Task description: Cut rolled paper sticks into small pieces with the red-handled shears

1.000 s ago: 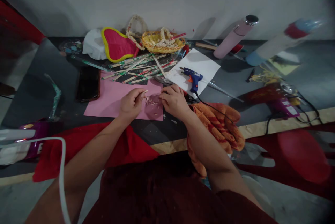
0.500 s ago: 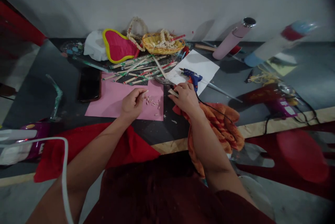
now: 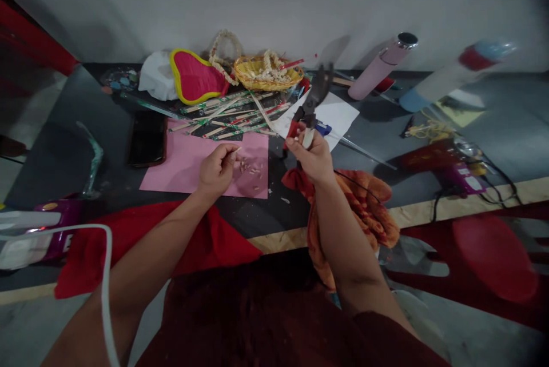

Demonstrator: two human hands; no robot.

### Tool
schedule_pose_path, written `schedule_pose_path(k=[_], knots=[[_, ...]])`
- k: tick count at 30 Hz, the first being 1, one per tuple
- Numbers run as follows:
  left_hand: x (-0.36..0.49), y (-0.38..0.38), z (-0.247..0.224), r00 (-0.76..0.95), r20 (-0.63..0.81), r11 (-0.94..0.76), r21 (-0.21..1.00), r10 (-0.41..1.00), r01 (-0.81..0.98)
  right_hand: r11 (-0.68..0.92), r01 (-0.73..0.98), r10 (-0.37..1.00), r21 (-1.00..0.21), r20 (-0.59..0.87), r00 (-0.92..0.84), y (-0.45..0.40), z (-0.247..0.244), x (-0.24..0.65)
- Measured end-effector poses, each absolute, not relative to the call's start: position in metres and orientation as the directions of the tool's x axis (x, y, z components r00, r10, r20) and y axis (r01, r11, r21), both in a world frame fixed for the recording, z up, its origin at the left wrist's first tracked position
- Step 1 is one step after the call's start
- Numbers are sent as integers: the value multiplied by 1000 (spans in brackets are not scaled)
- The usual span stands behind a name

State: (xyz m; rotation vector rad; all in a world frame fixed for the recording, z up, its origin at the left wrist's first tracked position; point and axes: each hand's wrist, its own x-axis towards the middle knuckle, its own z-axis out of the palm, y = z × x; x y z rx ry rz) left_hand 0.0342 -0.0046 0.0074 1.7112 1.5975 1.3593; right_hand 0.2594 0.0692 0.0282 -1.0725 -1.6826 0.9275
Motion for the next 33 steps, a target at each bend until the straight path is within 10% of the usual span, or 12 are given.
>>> schedule_pose_path(k=[6,10,18,33], knots=[[33,-3,9,-197,334,-238,889,922,392,161,-160,947,-974,198,-254,58,36,252],[30,0,12,-252,275,-216,947,928,237,424,162,884,-891,369,-288,55,44,256],[30,2,13,-297,137,-151,988,945,-26,613,764,789,-201,210,-578,43,42,245],[39,-3,16,-225,269,-185,924,936,336,447,863,889,-233,217,-402,58,15,249]])
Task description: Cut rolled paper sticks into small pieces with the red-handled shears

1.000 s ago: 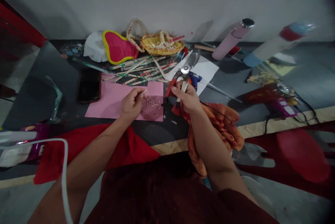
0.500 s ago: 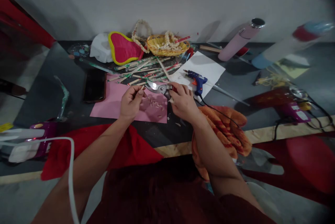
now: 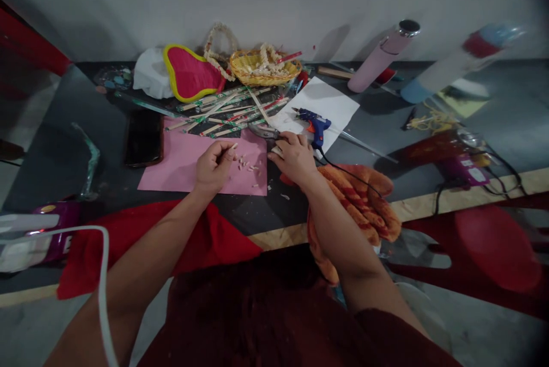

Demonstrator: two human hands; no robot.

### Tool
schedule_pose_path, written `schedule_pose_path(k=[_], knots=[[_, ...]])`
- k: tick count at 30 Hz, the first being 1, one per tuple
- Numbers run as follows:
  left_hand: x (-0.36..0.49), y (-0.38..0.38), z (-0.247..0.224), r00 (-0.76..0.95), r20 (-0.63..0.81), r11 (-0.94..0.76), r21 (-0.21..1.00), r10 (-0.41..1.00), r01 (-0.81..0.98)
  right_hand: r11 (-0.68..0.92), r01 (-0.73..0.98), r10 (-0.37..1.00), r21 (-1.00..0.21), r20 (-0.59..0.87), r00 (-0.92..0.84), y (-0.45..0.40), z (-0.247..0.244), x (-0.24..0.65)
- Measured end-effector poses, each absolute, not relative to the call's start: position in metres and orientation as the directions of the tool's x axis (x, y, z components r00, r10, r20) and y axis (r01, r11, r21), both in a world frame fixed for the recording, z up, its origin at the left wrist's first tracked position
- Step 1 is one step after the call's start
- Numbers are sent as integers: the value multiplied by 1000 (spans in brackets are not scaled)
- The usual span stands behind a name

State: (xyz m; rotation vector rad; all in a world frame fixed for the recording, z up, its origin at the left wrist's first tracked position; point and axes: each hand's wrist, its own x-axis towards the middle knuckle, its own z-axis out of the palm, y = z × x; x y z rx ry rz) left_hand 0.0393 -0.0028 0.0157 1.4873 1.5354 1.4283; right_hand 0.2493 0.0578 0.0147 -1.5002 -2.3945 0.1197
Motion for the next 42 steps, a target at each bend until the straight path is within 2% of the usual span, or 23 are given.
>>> schedule_pose_path(k=[6,10,16,22,24,30,36,42], knots=[[39,0,10,-240,258,-169,926,936,337,587,756,805,-290,313,-504,58,20,244],[37,0,7,-226,269,-179,919,936,350,710,649,704,-275,298,-644,49,20,230],[36,0,5,-221,284,-189,909,933,371,705,693,709,-155,203,-676,39,12,211],[38,-1,7,-210,285,-197,912,935,361,680,718,732,-148,201,-651,42,12,207],[38,-1,8,-204,280,-195,914,938,357,670,720,741,-181,219,-635,43,14,208],[40,-3,9,-140,285,-198,875,948,442,706,587,707,-397,342,-619,44,20,212],[44,-7,13,-38,299,-232,807,953,544,676,590,734,-442,330,-593,43,22,210],[44,-7,12,-23,306,-246,807,952,536,680,503,723,-534,376,-579,40,21,210]])
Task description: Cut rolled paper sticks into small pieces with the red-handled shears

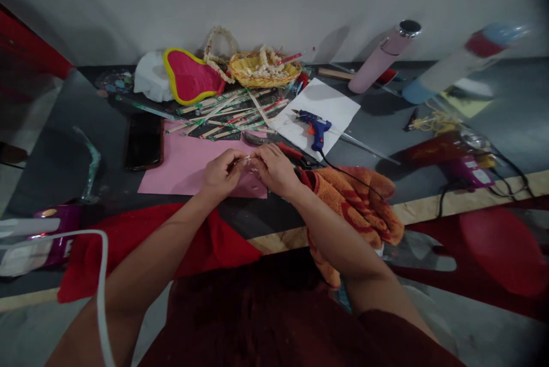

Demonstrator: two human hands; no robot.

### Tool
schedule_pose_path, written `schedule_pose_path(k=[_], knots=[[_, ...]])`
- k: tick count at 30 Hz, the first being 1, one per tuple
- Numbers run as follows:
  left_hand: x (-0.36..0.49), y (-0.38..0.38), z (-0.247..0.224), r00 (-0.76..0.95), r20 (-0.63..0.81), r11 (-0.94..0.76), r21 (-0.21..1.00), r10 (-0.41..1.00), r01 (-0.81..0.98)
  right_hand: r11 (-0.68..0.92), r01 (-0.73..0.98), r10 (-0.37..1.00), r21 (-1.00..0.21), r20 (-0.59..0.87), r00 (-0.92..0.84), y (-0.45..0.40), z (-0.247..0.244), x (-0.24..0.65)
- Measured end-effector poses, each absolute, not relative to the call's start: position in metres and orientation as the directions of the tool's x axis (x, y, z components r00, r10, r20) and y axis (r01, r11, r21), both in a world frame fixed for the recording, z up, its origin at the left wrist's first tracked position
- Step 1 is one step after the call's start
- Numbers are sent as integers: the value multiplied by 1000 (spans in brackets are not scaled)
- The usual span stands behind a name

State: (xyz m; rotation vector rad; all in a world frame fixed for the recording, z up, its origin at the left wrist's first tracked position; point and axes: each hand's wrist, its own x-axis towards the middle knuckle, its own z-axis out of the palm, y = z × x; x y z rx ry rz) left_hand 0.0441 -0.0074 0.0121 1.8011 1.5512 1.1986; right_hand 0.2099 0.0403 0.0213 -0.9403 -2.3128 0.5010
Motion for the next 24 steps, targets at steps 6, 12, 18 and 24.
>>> schedule_pose_path(k=[6,12,18,24], knots=[[45,-9,16,-33,317,-251,804,948,539,577,333,777,-746,375,-506,34,19,208],[44,-9,16,-11,339,-276,785,941,554,497,255,801,-830,325,-503,33,21,209],[44,-10,19,4,361,-297,760,932,578,439,173,795,-882,292,-531,31,24,212],[45,-12,21,6,384,-306,726,923,616,439,139,787,-888,305,-536,31,27,213]])
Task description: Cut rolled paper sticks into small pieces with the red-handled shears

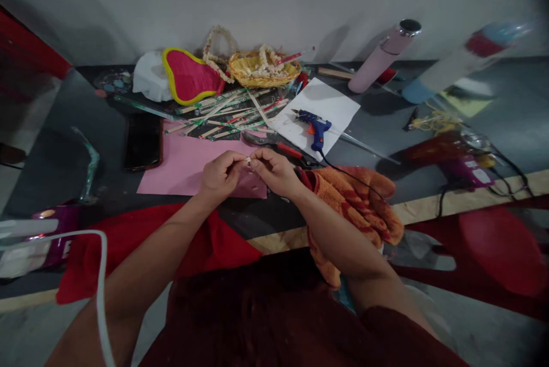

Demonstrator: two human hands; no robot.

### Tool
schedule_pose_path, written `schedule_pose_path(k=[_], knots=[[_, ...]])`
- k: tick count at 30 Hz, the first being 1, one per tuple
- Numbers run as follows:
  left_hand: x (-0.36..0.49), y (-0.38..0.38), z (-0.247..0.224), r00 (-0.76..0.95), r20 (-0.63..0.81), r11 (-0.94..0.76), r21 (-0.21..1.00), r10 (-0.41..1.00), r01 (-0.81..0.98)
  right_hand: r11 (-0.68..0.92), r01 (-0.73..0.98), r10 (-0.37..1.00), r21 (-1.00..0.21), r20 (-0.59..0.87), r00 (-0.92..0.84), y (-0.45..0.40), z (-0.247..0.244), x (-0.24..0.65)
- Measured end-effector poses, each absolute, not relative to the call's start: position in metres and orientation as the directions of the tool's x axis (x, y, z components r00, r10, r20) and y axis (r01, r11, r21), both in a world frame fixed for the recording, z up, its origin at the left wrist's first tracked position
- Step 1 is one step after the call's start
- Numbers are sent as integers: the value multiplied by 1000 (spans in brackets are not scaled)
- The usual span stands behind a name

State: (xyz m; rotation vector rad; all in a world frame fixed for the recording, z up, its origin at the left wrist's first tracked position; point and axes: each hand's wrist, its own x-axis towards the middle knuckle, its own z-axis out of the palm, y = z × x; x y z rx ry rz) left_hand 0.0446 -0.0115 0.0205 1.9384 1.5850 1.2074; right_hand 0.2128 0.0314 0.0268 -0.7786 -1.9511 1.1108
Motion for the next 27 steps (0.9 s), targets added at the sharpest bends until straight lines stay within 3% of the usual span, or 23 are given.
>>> schedule_pose_path(k=[27], knots=[[46,-11,19,85,522,-425,576,849,698,119,-24,814,-993,112,-570,31,29,212]])
